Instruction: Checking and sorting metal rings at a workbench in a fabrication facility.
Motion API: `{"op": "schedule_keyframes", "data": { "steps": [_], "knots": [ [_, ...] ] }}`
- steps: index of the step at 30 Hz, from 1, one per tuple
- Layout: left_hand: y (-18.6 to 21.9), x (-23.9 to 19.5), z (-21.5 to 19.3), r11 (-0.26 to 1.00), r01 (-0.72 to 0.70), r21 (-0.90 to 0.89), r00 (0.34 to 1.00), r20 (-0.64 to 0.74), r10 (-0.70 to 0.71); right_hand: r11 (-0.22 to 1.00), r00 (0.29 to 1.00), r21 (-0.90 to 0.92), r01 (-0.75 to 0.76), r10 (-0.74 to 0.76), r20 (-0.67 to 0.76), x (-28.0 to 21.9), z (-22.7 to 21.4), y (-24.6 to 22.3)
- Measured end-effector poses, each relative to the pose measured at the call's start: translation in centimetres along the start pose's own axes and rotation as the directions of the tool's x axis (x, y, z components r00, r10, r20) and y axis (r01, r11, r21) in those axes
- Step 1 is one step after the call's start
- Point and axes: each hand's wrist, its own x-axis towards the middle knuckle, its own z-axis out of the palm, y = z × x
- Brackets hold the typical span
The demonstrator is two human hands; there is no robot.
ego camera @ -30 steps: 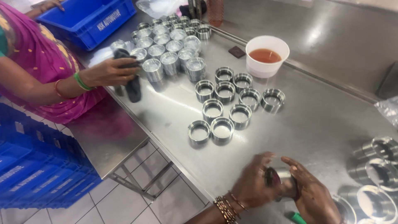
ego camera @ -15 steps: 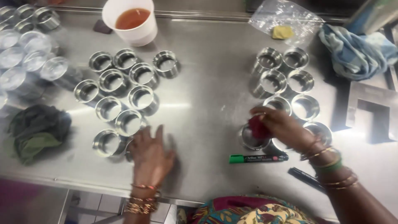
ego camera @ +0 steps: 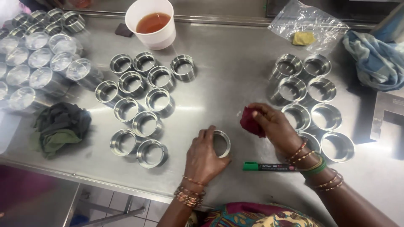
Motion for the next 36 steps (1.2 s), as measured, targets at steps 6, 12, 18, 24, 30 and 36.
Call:
{"op": "schedule_keyframes", "data": {
  "steps": [6,12,18,24,30,36],
  "knots": [
    [-0.7,-1.0,0.7,0.864,-0.501,-0.042,0.805,-0.390,0.448,0.903,0.928,0.379,-0.200,0.050,0.370,-2.1,3.5,2.1],
    [-2.6,1.1,2.4,0.889,-0.087,-0.449,0.989,-0.144,0.024,0.959,0.960,0.168,-0.228,0.192,0.204,-4.5,6.0,-2.1],
    [0.8,-0.3,1.8,0.785,-0.189,-0.590,0.976,-0.202,0.083,0.908,0.952,0.307,-0.284,0.229,0.204,-5.2,4.9,-3.0],
    [-2.4,2.1,-0.7,0.937,-0.299,-0.180,0.940,-0.222,0.258,0.742,0.858,-0.470,0.478,-0.509,0.070,-2.3,0.2,-0.5],
    [-5.9,4.4,-3.4,0.881,0.034,0.472,0.982,-0.179,0.058,0.795,0.932,-0.607,0.003,-0.223,-0.287,6.7,-6.5,-3.2],
    [-3.0,4.5,2.0,0.931,-0.338,0.135,0.833,-0.417,0.363,0.745,0.911,-0.559,0.364,-0.410,0.047,9.1,-3.1,1.7]
  ]
}}
